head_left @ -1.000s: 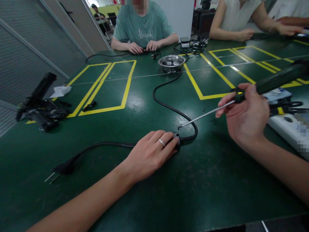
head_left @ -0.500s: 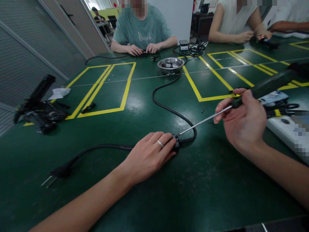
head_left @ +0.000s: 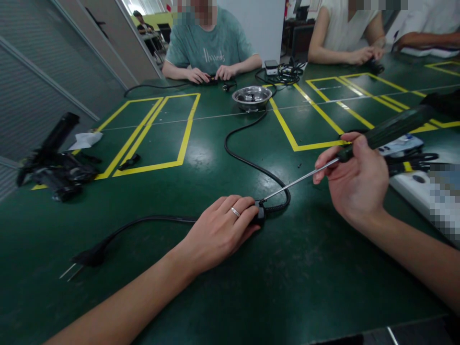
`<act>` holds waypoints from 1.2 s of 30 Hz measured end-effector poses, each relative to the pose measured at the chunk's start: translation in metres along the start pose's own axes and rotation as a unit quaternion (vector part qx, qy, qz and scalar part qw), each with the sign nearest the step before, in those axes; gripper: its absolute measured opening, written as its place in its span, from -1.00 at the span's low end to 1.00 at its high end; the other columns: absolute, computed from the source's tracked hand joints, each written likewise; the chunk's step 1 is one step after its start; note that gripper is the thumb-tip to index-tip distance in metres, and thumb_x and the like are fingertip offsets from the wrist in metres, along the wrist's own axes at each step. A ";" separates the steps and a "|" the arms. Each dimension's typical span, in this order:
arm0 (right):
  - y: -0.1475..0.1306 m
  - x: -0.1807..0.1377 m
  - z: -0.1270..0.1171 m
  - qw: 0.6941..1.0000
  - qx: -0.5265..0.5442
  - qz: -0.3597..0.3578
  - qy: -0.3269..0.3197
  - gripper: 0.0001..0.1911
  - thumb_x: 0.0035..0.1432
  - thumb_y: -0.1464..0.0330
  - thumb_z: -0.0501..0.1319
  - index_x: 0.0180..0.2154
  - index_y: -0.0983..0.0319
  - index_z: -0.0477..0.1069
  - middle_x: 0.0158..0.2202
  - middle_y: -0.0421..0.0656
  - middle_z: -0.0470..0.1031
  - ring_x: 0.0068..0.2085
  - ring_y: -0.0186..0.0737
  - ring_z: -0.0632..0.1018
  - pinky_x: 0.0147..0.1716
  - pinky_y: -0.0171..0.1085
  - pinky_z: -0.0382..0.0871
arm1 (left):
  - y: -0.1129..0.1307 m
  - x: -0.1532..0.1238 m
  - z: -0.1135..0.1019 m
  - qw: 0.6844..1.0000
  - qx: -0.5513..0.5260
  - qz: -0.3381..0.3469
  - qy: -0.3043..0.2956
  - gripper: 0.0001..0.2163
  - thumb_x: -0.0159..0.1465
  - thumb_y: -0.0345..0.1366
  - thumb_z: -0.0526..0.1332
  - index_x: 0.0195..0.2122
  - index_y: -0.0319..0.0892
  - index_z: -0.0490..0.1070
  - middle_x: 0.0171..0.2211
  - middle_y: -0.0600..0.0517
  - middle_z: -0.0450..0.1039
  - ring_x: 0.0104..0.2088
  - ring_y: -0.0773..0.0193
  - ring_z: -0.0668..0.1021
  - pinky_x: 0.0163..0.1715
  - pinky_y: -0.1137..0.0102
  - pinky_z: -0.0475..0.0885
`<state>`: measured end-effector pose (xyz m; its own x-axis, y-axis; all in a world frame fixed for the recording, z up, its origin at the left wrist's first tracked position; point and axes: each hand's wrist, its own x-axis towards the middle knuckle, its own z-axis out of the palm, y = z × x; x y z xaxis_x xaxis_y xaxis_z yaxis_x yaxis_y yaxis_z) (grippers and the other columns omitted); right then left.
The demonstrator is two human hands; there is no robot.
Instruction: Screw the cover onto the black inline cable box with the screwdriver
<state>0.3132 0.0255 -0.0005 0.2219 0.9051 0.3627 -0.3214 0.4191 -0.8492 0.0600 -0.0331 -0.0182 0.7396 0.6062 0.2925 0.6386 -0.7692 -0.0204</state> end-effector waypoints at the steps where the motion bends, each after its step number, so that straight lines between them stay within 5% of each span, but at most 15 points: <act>1: 0.000 0.000 0.000 1.000 0.000 0.001 0.000 -0.81 0.28 0.20 0.07 -0.21 0.14 0.35 -0.58 -0.24 0.45 -0.59 -0.23 0.48 -0.68 -0.29 0.35 | 0.000 0.000 0.000 1.000 -0.001 0.000 -0.001 -0.76 0.37 -0.28 0.14 0.02 -0.25 0.30 -0.01 -0.13 0.43 -0.08 0.09 0.48 -0.10 0.19 0.45; 13: 0.001 -0.005 0.005 1.000 0.000 0.017 0.002 -0.84 0.29 0.21 0.09 -0.21 0.14 0.35 -0.57 -0.24 0.48 -0.60 -0.24 0.49 -0.68 -0.29 0.35 | 0.001 0.003 -0.002 0.999 0.018 0.002 -0.031 -0.60 0.39 -0.28 0.10 0.23 -0.20 0.20 0.07 -0.12 0.38 -0.07 0.07 0.45 -0.13 0.17 0.44; 28: 0.003 0.007 -0.005 0.999 -0.014 -0.001 0.033 -0.86 0.26 0.17 0.13 -0.25 0.07 0.37 -0.56 -0.25 0.48 -0.64 -0.23 0.45 -0.70 -0.23 0.29 | -0.003 0.000 0.002 0.995 -0.095 -0.041 0.001 -0.65 0.37 -0.25 0.15 0.15 -0.22 0.25 0.07 -0.15 0.37 0.02 0.11 0.42 -0.01 0.16 0.41; 36: 0.003 0.005 -0.004 1.000 -0.015 0.009 0.025 -0.87 0.25 0.17 0.14 -0.25 0.04 0.37 -0.56 -0.25 0.46 -0.62 -0.23 0.44 -0.71 -0.24 0.30 | -0.006 -0.001 0.001 0.990 -0.126 -0.051 -0.037 -0.66 0.38 -0.25 0.13 0.17 -0.13 0.24 0.15 -0.10 0.29 0.08 0.14 0.42 0.04 0.18 0.42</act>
<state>0.3173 0.0313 -0.0030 0.2625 0.9071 0.3290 -0.2984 0.4006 -0.8663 0.0551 -0.0289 -0.0194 0.6933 0.6894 0.2097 0.6445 -0.7234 0.2476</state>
